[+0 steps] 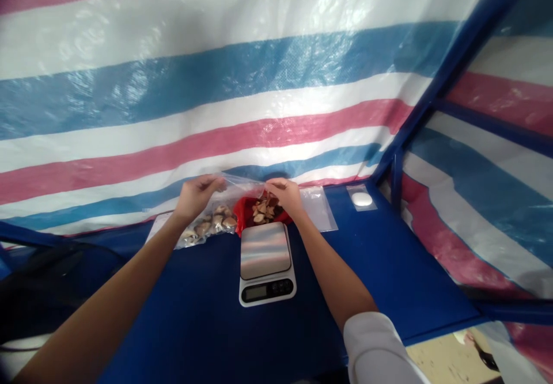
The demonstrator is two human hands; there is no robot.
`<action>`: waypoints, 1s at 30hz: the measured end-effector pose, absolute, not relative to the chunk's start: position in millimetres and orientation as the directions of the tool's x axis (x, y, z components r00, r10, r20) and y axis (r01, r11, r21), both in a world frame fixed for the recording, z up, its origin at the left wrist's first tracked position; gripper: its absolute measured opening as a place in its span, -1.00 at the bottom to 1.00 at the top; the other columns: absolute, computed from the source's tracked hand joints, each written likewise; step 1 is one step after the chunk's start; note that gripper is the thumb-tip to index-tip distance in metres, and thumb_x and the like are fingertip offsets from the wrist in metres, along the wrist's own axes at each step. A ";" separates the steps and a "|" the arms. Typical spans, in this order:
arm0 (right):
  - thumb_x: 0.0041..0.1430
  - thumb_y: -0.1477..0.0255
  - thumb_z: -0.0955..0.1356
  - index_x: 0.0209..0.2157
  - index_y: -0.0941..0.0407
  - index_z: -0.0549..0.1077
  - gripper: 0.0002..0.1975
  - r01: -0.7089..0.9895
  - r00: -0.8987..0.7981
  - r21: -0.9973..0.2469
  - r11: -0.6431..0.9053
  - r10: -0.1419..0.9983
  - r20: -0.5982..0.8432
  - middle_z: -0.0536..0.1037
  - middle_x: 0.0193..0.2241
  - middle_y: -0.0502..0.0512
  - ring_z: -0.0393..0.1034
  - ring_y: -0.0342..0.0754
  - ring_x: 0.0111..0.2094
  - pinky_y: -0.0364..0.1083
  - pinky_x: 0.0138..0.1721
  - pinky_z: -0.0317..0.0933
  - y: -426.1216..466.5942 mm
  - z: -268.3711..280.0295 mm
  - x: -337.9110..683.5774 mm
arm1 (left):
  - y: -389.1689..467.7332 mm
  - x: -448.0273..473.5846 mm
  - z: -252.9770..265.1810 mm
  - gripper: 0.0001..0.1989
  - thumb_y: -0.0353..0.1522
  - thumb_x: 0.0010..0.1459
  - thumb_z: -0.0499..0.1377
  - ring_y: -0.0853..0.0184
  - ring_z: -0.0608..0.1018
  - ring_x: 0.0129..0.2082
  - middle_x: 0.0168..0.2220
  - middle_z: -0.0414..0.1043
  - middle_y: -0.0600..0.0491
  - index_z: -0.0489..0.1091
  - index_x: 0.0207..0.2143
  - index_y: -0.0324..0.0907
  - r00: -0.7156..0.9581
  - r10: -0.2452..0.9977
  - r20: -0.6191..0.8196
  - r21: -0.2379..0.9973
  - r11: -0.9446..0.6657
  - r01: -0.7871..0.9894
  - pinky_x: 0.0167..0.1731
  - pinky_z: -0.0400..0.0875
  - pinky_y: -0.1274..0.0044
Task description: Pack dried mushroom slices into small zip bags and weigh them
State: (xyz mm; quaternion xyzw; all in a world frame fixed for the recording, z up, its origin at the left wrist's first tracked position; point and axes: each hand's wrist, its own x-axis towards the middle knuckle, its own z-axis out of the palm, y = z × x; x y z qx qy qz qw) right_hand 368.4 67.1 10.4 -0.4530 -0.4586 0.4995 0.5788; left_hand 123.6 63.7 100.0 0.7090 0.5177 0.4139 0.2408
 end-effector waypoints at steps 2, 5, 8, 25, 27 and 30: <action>-0.10 0.13 0.54 -0.29 0.10 0.62 -0.61 -0.193 0.117 -0.975 0.111 0.989 0.089 0.66 -0.35 0.08 0.54 -0.01 -0.33 -0.03 -0.21 0.49 63.3 11.6 367.9 | 57.0 127.1 90.5 -0.69 -0.12 0.14 0.23 0.25 0.59 -0.37 -0.43 0.60 0.00 0.56 -0.43 -0.17 0.061 0.945 0.321 0.833 -0.312 0.457 -0.25 0.45 0.47; -0.13 0.09 0.55 -0.24 0.10 0.62 -0.54 -0.212 0.147 -0.973 0.086 0.988 0.055 0.68 -0.28 0.10 0.57 0.02 -0.26 0.00 -0.15 0.50 53.5 9.6 369.0 | 41.8 134.2 69.5 -0.68 -0.10 0.11 0.28 0.26 0.60 -0.37 -0.40 0.62 -0.01 0.57 -0.38 -0.19 -0.041 0.961 0.275 0.915 -0.248 0.317 -0.25 0.47 0.48; -0.15 0.07 0.55 -0.24 0.11 0.63 -0.52 -0.191 0.157 -0.980 0.059 0.987 0.029 0.68 -0.28 0.09 0.58 0.03 -0.26 0.01 -0.13 0.49 40.8 4.3 372.3 | 23.7 143.1 47.6 -0.67 -0.09 0.07 0.32 0.30 0.58 -0.40 -0.42 0.60 0.01 0.58 -0.40 -0.21 -0.156 0.965 0.209 0.966 -0.180 0.185 -0.26 0.47 0.50; -0.17 0.05 0.56 -0.31 0.13 0.65 -0.52 -0.088 0.084 -0.995 0.035 0.996 0.027 0.64 -0.46 0.07 0.49 -0.06 -0.47 -0.03 -0.30 0.43 -4.1 0.6 389.1 | -29.3 176.6 11.6 -0.54 -0.06 -0.20 0.47 0.37 0.56 -0.42 -0.43 0.55 0.06 0.50 -0.41 -0.21 -0.190 0.975 -0.115 0.937 0.043 -0.346 -0.38 0.46 0.54; -0.17 0.04 0.56 -0.31 0.12 0.66 -0.53 -0.037 0.059 -0.999 0.036 0.998 0.034 0.65 -0.44 0.07 0.53 -0.01 -0.39 -0.02 -0.24 0.44 -5.5 0.1 389.9 | -33.0 178.7 10.9 -0.53 -0.03 -0.18 0.46 0.35 0.59 -0.38 -0.38 0.58 0.03 0.50 -0.39 -0.21 -0.176 0.978 -0.115 0.944 0.052 -0.324 -0.31 0.50 0.49; -0.17 0.04 0.55 -0.32 0.11 0.66 -0.53 0.001 0.051 -0.999 0.050 0.997 0.050 0.67 -0.39 0.07 0.56 0.05 -0.31 0.01 -0.16 0.45 -6.7 2.2 392.3 | -37.8 179.4 8.1 -0.50 -0.01 -0.18 0.46 0.32 0.61 -0.33 -0.35 0.59 0.00 0.51 -0.38 -0.22 -0.164 0.981 -0.103 0.948 0.047 -0.316 -0.21 0.52 0.43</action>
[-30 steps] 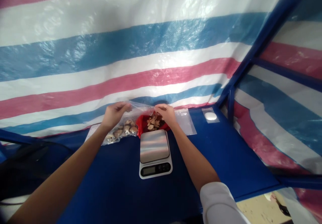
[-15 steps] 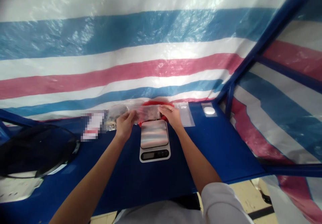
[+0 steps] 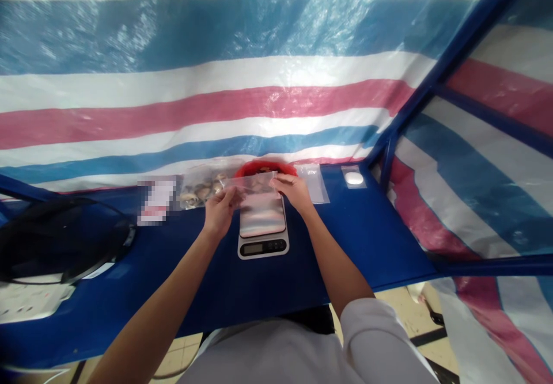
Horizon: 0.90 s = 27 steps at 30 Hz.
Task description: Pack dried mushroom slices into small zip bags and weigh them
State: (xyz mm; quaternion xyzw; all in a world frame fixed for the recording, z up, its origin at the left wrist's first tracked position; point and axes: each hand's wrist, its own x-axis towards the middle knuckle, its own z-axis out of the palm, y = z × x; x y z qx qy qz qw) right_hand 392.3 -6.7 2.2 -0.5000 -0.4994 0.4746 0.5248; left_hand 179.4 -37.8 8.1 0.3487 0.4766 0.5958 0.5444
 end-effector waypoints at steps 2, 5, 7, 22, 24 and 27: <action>-0.16 0.03 0.55 -0.34 0.11 0.66 -0.54 0.019 0.047 -0.998 0.061 0.997 0.062 0.67 -0.39 0.10 0.57 0.07 -0.30 0.03 -0.16 0.45 -6.7 5.9 395.2 | -39.9 175.9 5.0 -0.49 -0.01 -0.20 0.48 0.30 0.62 -0.32 -0.36 0.60 -0.02 0.53 -0.38 -0.24 -0.144 0.984 -0.107 0.950 0.058 -0.308 -0.16 0.53 0.40; -0.17 0.03 0.55 -0.37 0.12 0.65 -0.55 0.045 0.039 -0.997 0.065 0.997 0.067 0.66 -0.43 0.11 0.55 0.06 -0.35 0.04 -0.22 0.45 -5.4 12.5 400.6 | -40.5 163.0 2.5 -0.49 -0.02 -0.20 0.48 0.26 0.63 -0.31 -0.35 0.62 -0.04 0.55 -0.37 -0.25 -0.108 0.990 -0.095 0.965 0.065 -0.255 -0.10 0.53 0.36; -0.16 0.05 0.54 -0.37 0.12 0.65 -0.56 0.068 0.016 -0.995 0.075 0.997 0.076 0.64 -0.47 0.08 0.51 0.01 -0.43 0.02 -0.30 0.43 -3.8 16.7 403.5 | -38.5 150.9 5.7 -0.49 -0.04 -0.14 0.47 0.24 0.64 -0.28 -0.28 0.64 -0.06 0.56 -0.28 -0.25 -0.091 0.995 -0.036 0.984 0.020 -0.177 -0.07 0.51 0.35; 0.02 0.18 0.50 -0.31 0.01 0.70 -0.76 0.251 -0.187 -0.922 0.293 0.950 0.251 0.69 -0.28 0.02 0.56 0.10 -0.18 0.01 -0.11 0.42 -11.0 48.9 391.5 | 8.6 169.3 73.7 -0.69 -0.10 0.07 0.26 0.27 0.53 -0.47 -0.47 0.60 0.03 0.63 -0.43 -0.13 0.406 0.905 0.126 0.776 -0.345 0.528 -0.44 0.34 0.51; 0.01 0.19 0.50 -0.29 0.01 0.69 -0.75 0.238 -0.154 -0.933 0.268 0.959 0.236 0.70 -0.26 0.02 0.57 0.10 -0.18 0.03 -0.10 0.43 -11.1 43.3 398.7 | 6.2 169.3 70.8 -0.67 -0.08 0.06 0.28 0.28 0.52 -0.50 -0.49 0.58 0.02 0.64 -0.41 -0.16 0.372 0.922 0.104 0.826 -0.289 0.485 -0.47 0.33 0.51; 0.04 0.18 0.50 -0.22 0.03 0.68 -0.70 0.212 -0.090 -0.951 0.227 0.973 0.212 0.70 -0.22 0.06 0.58 0.09 -0.16 0.04 -0.04 0.43 -14.9 31.6 410.8 | -4.1 168.6 66.4 -0.61 -0.05 0.06 0.30 0.29 0.52 -0.51 -0.50 0.58 0.00 0.65 -0.36 -0.20 0.308 0.949 0.065 0.894 -0.192 0.404 -0.47 0.36 0.51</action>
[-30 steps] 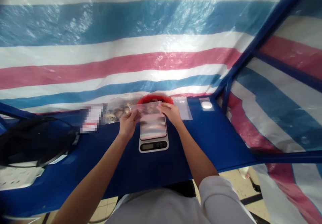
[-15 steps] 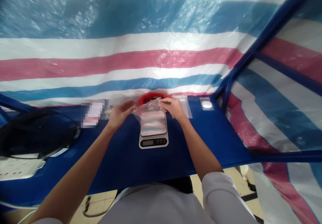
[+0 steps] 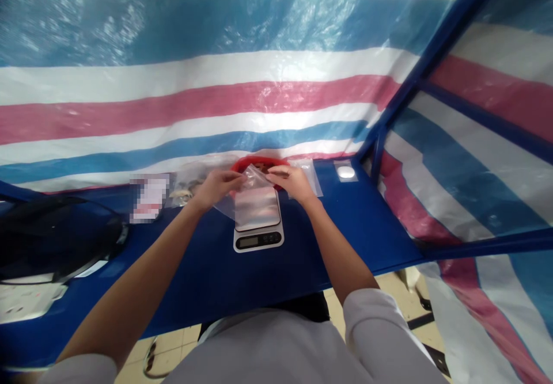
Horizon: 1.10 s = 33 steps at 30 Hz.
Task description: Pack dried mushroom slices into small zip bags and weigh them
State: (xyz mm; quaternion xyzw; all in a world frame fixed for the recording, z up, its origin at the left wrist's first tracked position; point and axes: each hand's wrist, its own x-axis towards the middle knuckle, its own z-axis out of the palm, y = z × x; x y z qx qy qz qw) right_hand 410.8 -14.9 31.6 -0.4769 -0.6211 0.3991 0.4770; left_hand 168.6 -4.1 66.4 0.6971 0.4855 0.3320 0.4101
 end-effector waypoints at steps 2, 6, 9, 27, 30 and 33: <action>0.06 0.15 0.49 -0.17 0.04 0.67 -0.66 0.176 -0.036 -0.964 0.199 0.980 0.196 0.69 -0.16 0.07 0.57 0.09 -0.10 0.06 0.03 0.42 -19.6 23.6 415.9 | -12.7 171.2 62.3 -0.60 -0.04 0.05 0.33 0.30 0.52 -0.50 -0.49 0.58 0.01 0.65 -0.35 -0.21 0.247 0.967 0.057 0.930 -0.142 0.340 -0.43 0.39 0.50; -0.08 0.08 0.55 -0.18 0.07 0.66 -0.53 0.062 0.016 -0.998 -0.003 1.000 -0.002 0.69 -0.24 0.09 0.59 0.10 -0.19 0.04 -0.19 0.52 -27.6 11.9 415.9 | -27.2 185.4 47.1 -0.57 -0.03 -0.05 0.40 0.28 0.56 -0.42 -0.42 0.61 0.00 0.64 -0.34 -0.23 0.140 0.990 0.014 0.993 -0.030 0.113 -0.29 0.48 0.46; -0.10 0.03 0.54 -0.23 0.08 0.67 -0.52 0.019 0.018 -1.000 -0.016 1.000 -0.016 0.69 -0.31 0.09 0.60 0.11 -0.20 0.00 -0.27 0.53 -29.1 9.0 414.4 | -34.0 198.0 35.5 -0.52 -0.02 -0.11 0.44 0.26 0.59 -0.41 -0.40 0.61 -0.01 0.62 -0.32 -0.25 0.146 0.988 -0.040 0.999 0.044 -0.025 -0.23 0.52 0.40; -0.14 0.07 0.58 -0.31 0.09 0.69 -0.57 -0.064 -0.023 -0.998 0.010 1.000 0.012 0.66 -0.40 0.04 0.57 0.00 -0.36 0.02 -0.30 0.55 -15.4 6.4 469.0 | -15.3 260.8 23.9 -0.69 -0.15 -0.02 0.39 0.28 0.57 -0.40 -0.43 0.59 0.01 0.61 -0.36 -0.22 0.056 0.998 -0.039 0.996 0.043 -0.079 -0.27 0.47 0.44; -0.18 0.09 0.59 -0.33 0.10 0.68 -0.57 -0.098 0.025 -0.995 -0.011 1.000 -0.014 0.66 -0.41 0.04 0.56 -0.01 -0.38 0.02 -0.30 0.55 -5.8 1.6 486.4 | -9.6 273.4 22.1 -0.70 -0.13 0.04 0.35 0.21 0.60 -0.35 -0.39 0.61 -0.01 0.61 -0.35 -0.20 0.065 0.998 -0.007 1.000 0.005 0.030 -0.26 0.48 0.42; -0.20 0.10 0.60 -0.33 0.11 0.68 -0.56 -0.103 0.071 -0.994 -0.032 0.997 -0.039 0.65 -0.42 0.04 0.55 -0.02 -0.39 0.00 -0.34 0.55 9.4 -1.9 506.0 | -5.4 281.9 20.1 -0.74 -0.18 0.13 0.31 0.18 0.63 -0.30 -0.31 0.63 -0.03 0.59 -0.27 -0.19 0.055 0.991 0.124 0.977 -0.132 0.167 -0.22 0.50 0.41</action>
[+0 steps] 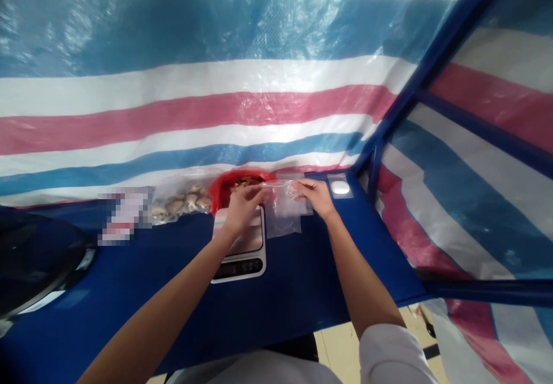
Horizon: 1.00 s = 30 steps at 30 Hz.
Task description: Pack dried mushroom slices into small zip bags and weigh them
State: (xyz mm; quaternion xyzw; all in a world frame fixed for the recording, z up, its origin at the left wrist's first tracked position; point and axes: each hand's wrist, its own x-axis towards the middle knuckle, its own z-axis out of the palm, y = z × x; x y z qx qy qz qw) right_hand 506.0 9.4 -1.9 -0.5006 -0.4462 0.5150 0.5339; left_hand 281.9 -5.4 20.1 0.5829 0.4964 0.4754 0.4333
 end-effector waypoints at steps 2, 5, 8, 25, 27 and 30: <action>-0.22 0.11 0.61 -0.32 0.12 0.67 -0.55 -0.090 0.097 -0.995 -0.049 0.994 -0.057 0.64 -0.43 0.03 0.54 -0.04 -0.40 -0.03 -0.36 0.55 21.1 -3.7 518.9 | -5.4 286.2 17.5 -0.79 -0.24 0.19 0.27 0.20 0.63 -0.25 -0.24 0.62 -0.04 0.57 -0.21 -0.17 0.066 0.957 0.284 0.913 -0.291 0.285 -0.15 0.51 0.41; -0.24 0.11 0.61 -0.32 0.15 0.66 -0.51 -0.067 0.121 -0.993 -0.094 0.987 -0.102 0.65 -0.42 0.04 0.54 -0.06 -0.40 -0.09 -0.40 0.54 37.5 -5.9 534.3 | -9.4 294.1 11.1 -0.83 -0.34 0.27 0.20 0.21 0.62 -0.12 -0.13 0.60 -0.06 0.53 -0.13 -0.16 0.200 0.840 0.504 0.714 -0.536 0.451 -0.01 0.50 0.36; -0.23 0.12 0.61 -0.30 0.16 0.65 -0.51 -0.052 0.132 -0.990 -0.129 0.982 -0.135 0.66 -0.40 0.08 0.57 -0.05 -0.39 -0.14 -0.44 0.52 50.7 -8.8 542.6 | -14.5 305.9 3.4 -0.83 -0.37 0.31 0.16 0.19 0.60 -0.06 -0.09 0.57 -0.10 0.50 -0.09 -0.18 0.362 0.718 0.595 0.499 -0.683 0.534 0.02 0.51 0.34; 0.19 0.25 0.44 -0.15 0.07 0.65 -0.74 0.746 0.048 -0.656 0.111 0.974 0.219 0.70 -0.23 0.11 0.62 0.13 -0.17 0.07 -0.07 0.49 60.8 -8.6 539.6 | -19.3 329.0 -18.3 -0.81 -0.37 0.36 0.09 0.12 0.53 -0.03 -0.10 0.51 -0.14 0.49 -0.20 -0.26 0.719 0.667 0.194 0.115 -0.743 0.659 0.02 0.46 0.34; 0.22 0.25 0.43 -0.08 0.06 0.63 -0.71 0.834 0.044 -0.535 0.135 0.950 0.309 0.70 -0.16 0.13 0.61 0.16 -0.13 0.10 0.00 0.45 51.5 -1.9 539.1 | -19.9 330.1 -17.7 -0.80 -0.36 0.36 0.09 0.13 0.53 -0.04 -0.11 0.50 -0.13 0.49 -0.20 -0.25 0.716 0.675 0.179 0.114 -0.737 0.666 0.00 0.46 0.34; 0.30 0.27 0.36 -0.01 0.03 0.60 -0.71 0.875 -0.071 -0.416 0.249 0.915 0.397 0.64 0.00 0.11 0.58 0.13 -0.05 0.05 0.00 0.44 37.8 -1.2 530.2 | -21.6 332.5 -18.1 -0.78 -0.35 0.36 0.08 0.13 0.53 -0.05 -0.10 0.50 -0.13 0.50 -0.17 -0.26 0.708 0.684 0.178 0.117 -0.729 0.674 0.00 0.46 0.33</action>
